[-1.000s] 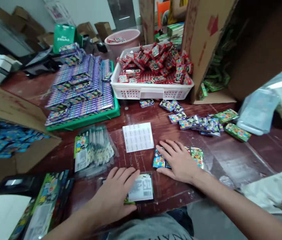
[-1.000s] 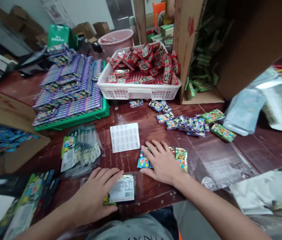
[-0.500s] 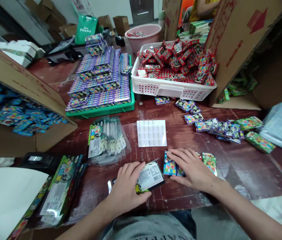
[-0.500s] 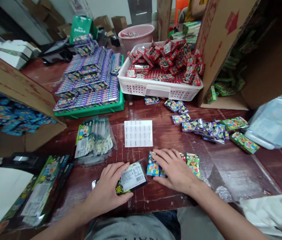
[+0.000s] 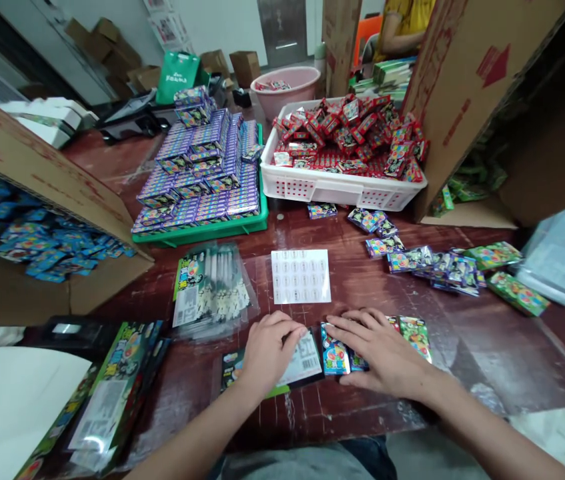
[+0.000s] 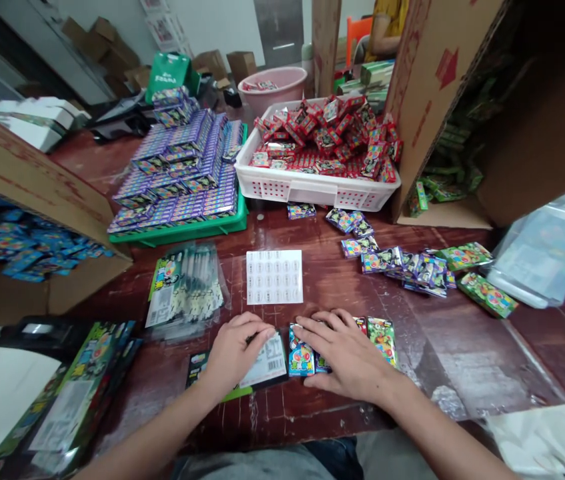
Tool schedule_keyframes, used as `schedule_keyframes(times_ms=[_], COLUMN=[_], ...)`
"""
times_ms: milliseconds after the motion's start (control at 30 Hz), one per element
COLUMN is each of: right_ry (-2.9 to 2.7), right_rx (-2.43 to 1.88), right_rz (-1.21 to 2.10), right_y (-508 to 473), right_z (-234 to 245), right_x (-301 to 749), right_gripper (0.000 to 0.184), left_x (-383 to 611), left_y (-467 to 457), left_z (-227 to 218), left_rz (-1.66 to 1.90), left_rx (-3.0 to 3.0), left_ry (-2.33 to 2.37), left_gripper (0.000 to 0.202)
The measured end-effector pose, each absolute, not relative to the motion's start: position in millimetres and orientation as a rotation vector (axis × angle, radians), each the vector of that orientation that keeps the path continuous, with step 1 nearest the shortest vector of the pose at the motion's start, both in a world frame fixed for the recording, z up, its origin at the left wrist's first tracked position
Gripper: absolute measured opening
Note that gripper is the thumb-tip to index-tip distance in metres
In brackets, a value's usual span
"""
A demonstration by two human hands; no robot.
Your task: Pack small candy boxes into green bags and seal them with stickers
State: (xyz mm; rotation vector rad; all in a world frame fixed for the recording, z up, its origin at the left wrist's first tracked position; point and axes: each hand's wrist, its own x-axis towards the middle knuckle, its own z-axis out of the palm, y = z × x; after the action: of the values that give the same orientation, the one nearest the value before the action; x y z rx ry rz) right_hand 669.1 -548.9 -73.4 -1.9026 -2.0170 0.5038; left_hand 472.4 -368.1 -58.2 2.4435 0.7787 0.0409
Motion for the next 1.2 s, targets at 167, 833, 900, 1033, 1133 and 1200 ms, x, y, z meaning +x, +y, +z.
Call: schedule_keyframes(times_ms=[167, 833, 900, 1033, 1133, 1200], right_ry=[-1.9, -2.015, -2.037, -2.056, -2.022, -2.003], right_rx=[-1.991, -1.879, -1.895, -1.849, -1.863, -1.865], right_rz=[0.462, 0.432, 0.46, 0.54, 0.513, 0.498], right_y=[-544, -565, -572, -566, -553, -548], right_z=[-76, -63, -65, -76, -80, -80], right_x=[668, 675, 686, 694, 689, 685], right_gripper=[0.078, 0.121, 0.109, 0.086, 0.084, 0.081], left_x=[430, 426, 429, 436, 439, 439], left_y=[-369, -358, -357, -358, -361, -364], left_z=[-43, -51, -52, -55, -59, -63], left_rz=[-0.028, -0.148, -0.161, -0.158, -0.132, -0.104], left_rx=[2.616, 2.624, 2.622, 2.614, 2.607, 2.611], left_ry=[0.533, 0.359, 0.35, 0.306, 0.325, 0.39], left_gripper=[0.097, 0.089, 0.089, 0.088, 0.087, 0.085])
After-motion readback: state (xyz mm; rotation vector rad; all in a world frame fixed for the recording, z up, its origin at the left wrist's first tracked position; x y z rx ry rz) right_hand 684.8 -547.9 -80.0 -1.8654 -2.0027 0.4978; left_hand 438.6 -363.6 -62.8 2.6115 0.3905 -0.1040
